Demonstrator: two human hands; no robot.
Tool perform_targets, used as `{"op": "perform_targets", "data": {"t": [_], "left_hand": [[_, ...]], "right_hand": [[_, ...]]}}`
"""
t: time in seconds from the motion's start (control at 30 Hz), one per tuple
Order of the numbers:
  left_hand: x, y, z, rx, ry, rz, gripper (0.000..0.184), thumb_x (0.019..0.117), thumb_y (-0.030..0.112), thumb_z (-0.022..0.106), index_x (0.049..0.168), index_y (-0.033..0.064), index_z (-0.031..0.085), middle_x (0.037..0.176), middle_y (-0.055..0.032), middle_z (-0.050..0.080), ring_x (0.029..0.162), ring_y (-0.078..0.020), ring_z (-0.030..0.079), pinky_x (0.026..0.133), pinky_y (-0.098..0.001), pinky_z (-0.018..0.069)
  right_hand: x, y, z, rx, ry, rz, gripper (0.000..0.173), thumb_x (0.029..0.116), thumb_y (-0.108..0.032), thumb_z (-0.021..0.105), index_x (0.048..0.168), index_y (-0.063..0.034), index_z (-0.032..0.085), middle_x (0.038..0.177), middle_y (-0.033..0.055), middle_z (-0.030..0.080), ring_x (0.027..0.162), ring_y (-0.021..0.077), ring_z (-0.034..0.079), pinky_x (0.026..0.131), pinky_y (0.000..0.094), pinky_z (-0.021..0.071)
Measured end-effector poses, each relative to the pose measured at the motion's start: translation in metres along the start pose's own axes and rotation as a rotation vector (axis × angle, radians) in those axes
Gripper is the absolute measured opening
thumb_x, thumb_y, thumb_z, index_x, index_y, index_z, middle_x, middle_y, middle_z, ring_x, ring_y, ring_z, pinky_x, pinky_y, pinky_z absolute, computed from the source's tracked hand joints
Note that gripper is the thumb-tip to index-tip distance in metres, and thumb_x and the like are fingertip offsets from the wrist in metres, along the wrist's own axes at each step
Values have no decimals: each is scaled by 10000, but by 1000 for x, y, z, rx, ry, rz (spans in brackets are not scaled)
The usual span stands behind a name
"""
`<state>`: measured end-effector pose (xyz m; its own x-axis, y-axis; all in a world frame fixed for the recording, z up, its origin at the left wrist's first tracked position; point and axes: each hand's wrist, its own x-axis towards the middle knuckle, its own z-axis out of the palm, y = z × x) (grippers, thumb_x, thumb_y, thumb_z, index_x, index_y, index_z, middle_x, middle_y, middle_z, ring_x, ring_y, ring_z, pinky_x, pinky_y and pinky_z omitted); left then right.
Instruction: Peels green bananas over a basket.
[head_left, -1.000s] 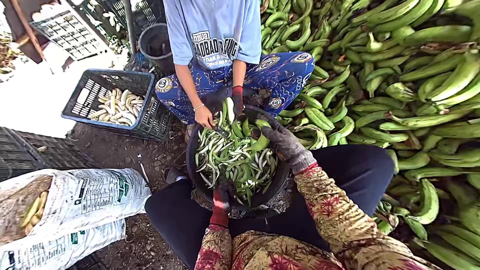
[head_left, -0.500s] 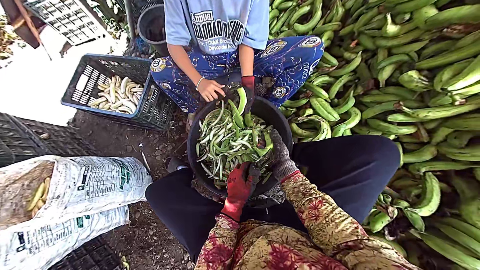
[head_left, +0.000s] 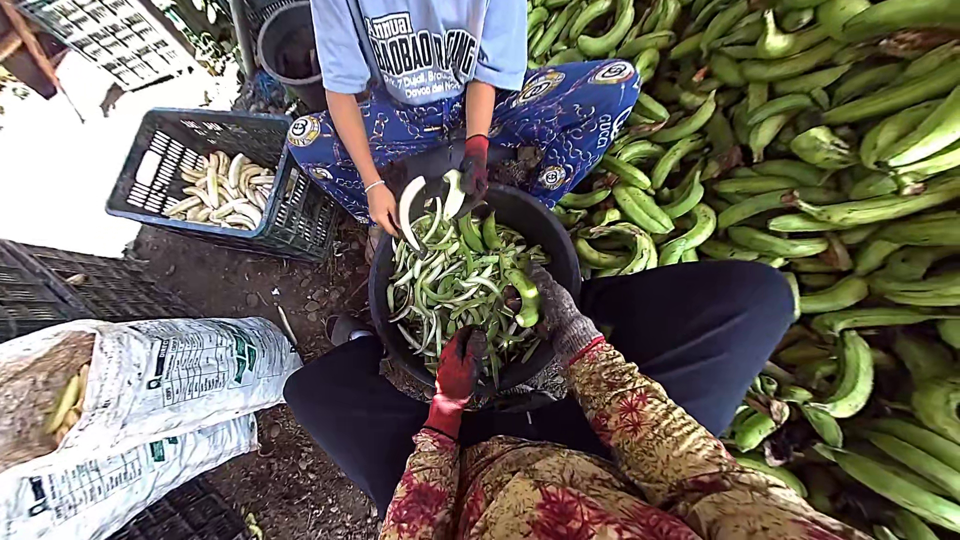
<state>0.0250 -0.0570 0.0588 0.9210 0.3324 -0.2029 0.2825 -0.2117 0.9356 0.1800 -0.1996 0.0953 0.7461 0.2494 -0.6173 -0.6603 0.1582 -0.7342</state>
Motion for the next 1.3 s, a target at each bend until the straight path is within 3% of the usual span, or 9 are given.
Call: {"op": "perform_targets", "data": {"t": [0.17, 0.37, 0.47, 0.57, 0.63, 0.8, 1.03, 1.2, 1.3], "left_hand": [[9, 35, -17, 344, -240, 122, 532, 1051, 507, 391, 1375, 165, 639, 1258, -85, 697, 1173, -207, 654, 1026, -473, 508], [15, 36, -14, 419, -235, 93, 535, 1049, 508, 380, 1395, 182, 625, 1250, -110, 692, 1166, -253, 653, 1007, -511, 503], [20, 35, -6, 464, -139, 48, 505, 1021, 449, 460, 1413, 171, 612, 1266, -170, 671, 1154, -334, 648, 984, -564, 497], [25, 32, 5, 577, 92, -17, 513, 962, 416, 582, 1401, 154, 620, 1280, -254, 638, 1145, -455, 625, 952, -647, 476], [35, 30, 4, 608, 239, -115, 537, 950, 416, 626, 1416, 148, 604, 1298, -286, 614, 1154, -488, 605, 949, -672, 457], [47, 33, -26, 392, 228, -165, 539, 1032, 403, 529, 1472, 92, 528, 1287, -254, 628, 1195, -400, 616, 1032, -577, 478], [1, 53, -12, 59, -156, -7, 449, 1071, 395, 411, 1301, 95, 655, 1012, -29, 699, 874, -89, 650, 823, -332, 553], [3, 47, -8, 143, -93, 29, 467, 1069, 418, 403, 1306, 109, 660, 1097, -58, 711, 1008, -130, 664, 929, -375, 536], [16, 41, -9, 427, 44, -1, 473, 1029, 403, 483, 1393, 135, 624, 1242, -174, 675, 1144, -320, 654, 992, -528, 520]], "right_hand": [[2, -10, -2, -184, -129, 97, 501, 1040, -543, 470, 1282, -136, 634, 963, 82, 694, 784, 178, 670, 676, 330, 575], [-4, -9, 4, -165, -223, 68, 857, 1020, -713, 119, 1250, -85, 654, 930, 133, 706, 761, 221, 682, 681, 375, 590], [-10, 2, 9, -152, -129, -14, 854, 1018, -713, 142, 1243, -65, 651, 976, 136, 710, 849, 217, 693, 753, 399, 594], [-11, 21, 13, -240, -11, -63, 748, 1050, -650, 220, 1458, -85, 489, 1282, 159, 634, 1127, 230, 640, 947, 446, 549], [-18, 27, 23, -353, 31, -64, 717, 1066, -618, 232, 1376, -63, 563, 1187, 172, 672, 1040, 249, 676, 889, 454, 573], [-22, 17, 24, -311, -26, -8, 484, 1053, -415, 534, 1399, -78, 564, 1219, 151, 675, 1046, 257, 693, 866, 451, 602], [1, 2, 15, -400, 110, -289, 498, 1060, -463, 482, 1384, -102, 593, 1163, 120, 713, 1024, 214, 700, 915, 462, 575], [-3, 5, 21, -239, 35, -243, 459, 1070, -418, 481, 1374, -84, 570, 1105, 106, 719, 956, 197, 709, 849, 408, 599], [-7, 15, 22, 45, -103, 24, 336, 1082, -307, 466, 1321, -81, 540, 986, 97, 663, 811, 183, 656, 684, 351, 572]]}}
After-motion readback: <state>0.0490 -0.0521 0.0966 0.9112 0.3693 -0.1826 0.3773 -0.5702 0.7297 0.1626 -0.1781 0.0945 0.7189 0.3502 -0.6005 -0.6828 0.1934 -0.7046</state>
